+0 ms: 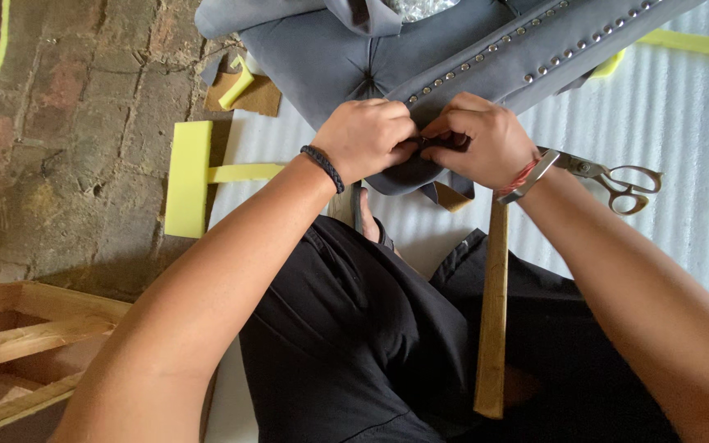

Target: The person sits on the floor and hammers decorative metal tacks along the padded edge of a gray tufted upholstered furniture frame, using a wooden-handled tack hammer. They position each tack by hand, drive it in, occasionally trim fabric or excess material with scissors, and press the fabric edge smooth between tacks.

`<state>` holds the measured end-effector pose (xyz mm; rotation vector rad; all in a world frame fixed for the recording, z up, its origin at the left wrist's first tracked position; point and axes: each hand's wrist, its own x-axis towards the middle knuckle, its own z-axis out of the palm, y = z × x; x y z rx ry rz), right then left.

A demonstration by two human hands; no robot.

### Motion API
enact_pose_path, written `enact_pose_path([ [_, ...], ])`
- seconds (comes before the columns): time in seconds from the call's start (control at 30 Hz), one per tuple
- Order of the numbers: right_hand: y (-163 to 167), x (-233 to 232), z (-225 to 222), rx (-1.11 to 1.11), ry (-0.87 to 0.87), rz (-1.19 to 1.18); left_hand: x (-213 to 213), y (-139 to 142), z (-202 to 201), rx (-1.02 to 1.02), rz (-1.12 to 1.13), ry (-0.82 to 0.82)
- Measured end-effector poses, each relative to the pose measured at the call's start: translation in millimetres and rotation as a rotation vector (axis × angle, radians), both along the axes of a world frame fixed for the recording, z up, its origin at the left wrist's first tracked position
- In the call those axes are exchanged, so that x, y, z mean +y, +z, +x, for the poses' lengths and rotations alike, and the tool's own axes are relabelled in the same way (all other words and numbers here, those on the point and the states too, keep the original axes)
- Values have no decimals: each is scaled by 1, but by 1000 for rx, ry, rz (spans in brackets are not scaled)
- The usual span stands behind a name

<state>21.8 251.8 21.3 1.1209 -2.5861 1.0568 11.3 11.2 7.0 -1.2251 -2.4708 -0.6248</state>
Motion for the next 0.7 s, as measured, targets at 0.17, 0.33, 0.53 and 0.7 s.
enact_pose_path([
  [0.17, -3, -3, 4, 143, -13, -4, 1, 0, -2, -22, 45, 32],
  [0.33, -7, -3, 7, 273, -30, 70, 2, -2, -2, -7, 47, 51],
  [0.53, -8, -6, 11, 434, -51, 92, 5, -3, 0, 21, 44, 85],
  [0.7, -5, -11, 15, 495, -68, 57, 5, -1, 2, 47, 42, 99],
])
